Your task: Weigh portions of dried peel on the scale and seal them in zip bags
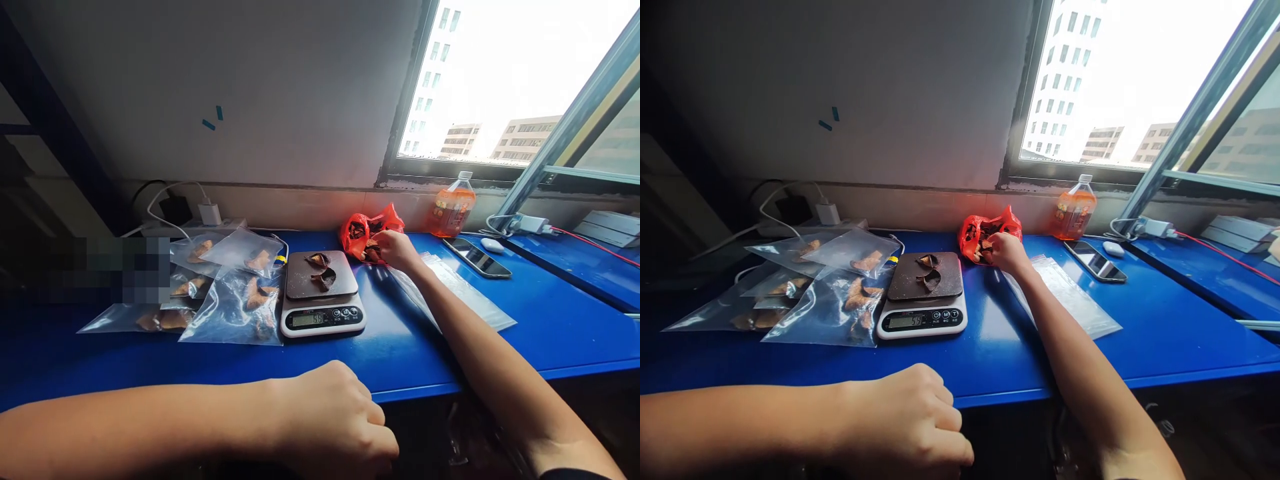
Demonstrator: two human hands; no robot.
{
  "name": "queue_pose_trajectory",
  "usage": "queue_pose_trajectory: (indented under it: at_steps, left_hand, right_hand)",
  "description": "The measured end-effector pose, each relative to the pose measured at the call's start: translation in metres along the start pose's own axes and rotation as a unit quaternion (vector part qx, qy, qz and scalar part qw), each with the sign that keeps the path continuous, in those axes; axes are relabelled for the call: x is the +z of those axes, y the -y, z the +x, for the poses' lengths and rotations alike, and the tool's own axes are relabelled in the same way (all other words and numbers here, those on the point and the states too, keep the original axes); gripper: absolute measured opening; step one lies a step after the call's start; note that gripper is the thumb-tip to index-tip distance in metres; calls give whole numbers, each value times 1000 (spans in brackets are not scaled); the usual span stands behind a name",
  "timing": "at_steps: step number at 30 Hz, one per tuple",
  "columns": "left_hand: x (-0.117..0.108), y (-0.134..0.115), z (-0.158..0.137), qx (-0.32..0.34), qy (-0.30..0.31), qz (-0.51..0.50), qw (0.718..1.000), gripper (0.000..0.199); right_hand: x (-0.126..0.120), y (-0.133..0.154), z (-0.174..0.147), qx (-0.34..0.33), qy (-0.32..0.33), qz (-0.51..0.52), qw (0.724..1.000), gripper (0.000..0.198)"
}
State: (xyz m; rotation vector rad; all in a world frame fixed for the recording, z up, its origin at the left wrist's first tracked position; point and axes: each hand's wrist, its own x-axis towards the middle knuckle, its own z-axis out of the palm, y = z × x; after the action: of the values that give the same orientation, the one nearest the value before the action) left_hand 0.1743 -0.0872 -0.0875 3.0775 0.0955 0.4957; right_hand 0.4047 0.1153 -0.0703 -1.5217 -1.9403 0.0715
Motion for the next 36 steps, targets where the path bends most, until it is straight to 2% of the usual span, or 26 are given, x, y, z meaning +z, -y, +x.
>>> queue_pose_trajectory:
  at_steps: [3,6,10,13,17,19,21,23,25,27,30,36]
  left_hand:
    - [-2,1,0,3,28,-1,1000,15]
    - [-3,2,0,2,51,-16,999,12]
    - [-4,3,2,-8,58,-33,998,17]
    - [-5,2,2,-11,57,-39,998,20]
    - [-6,2,2,-13,53,-38,998,20]
    - [-7,3,1,-6,60,-34,998,17]
    - [-8,4,1,3,67,-35,997,12]
    - [-9,5,0,7,74,-34,997,5]
    - [-10,6,-1,12,78,-31,996,6]
    - [-10,6,-2,15,79,-29,996,5]
    - [-9,6,-3,15,81,-26,996,3]
    - [-10,5,-2,13,75,-20,997,9]
  right_hand:
    - [14,3,12,-42,28,-20,999,33]
    - [17,-1,20,-47,34,-27,998,27]
    - [10,-12,18,-27,9,-32,999,24]
    - [0,-8,10,-23,-40,-14,999,24]
    - [-16,20,-1,-33,-89,62,994,19]
    - [-23,39,-7,-24,-114,140,983,14]
    - [-28,56,-12,14,-118,251,961,12]
    - [-30,70,-18,57,-68,350,933,16]
    - [-26,81,-23,86,8,392,916,21]
    - [-19,88,-27,99,56,380,918,27]
    - [-7,92,-29,107,73,353,927,28]
    - [3,81,-27,95,150,330,927,25]
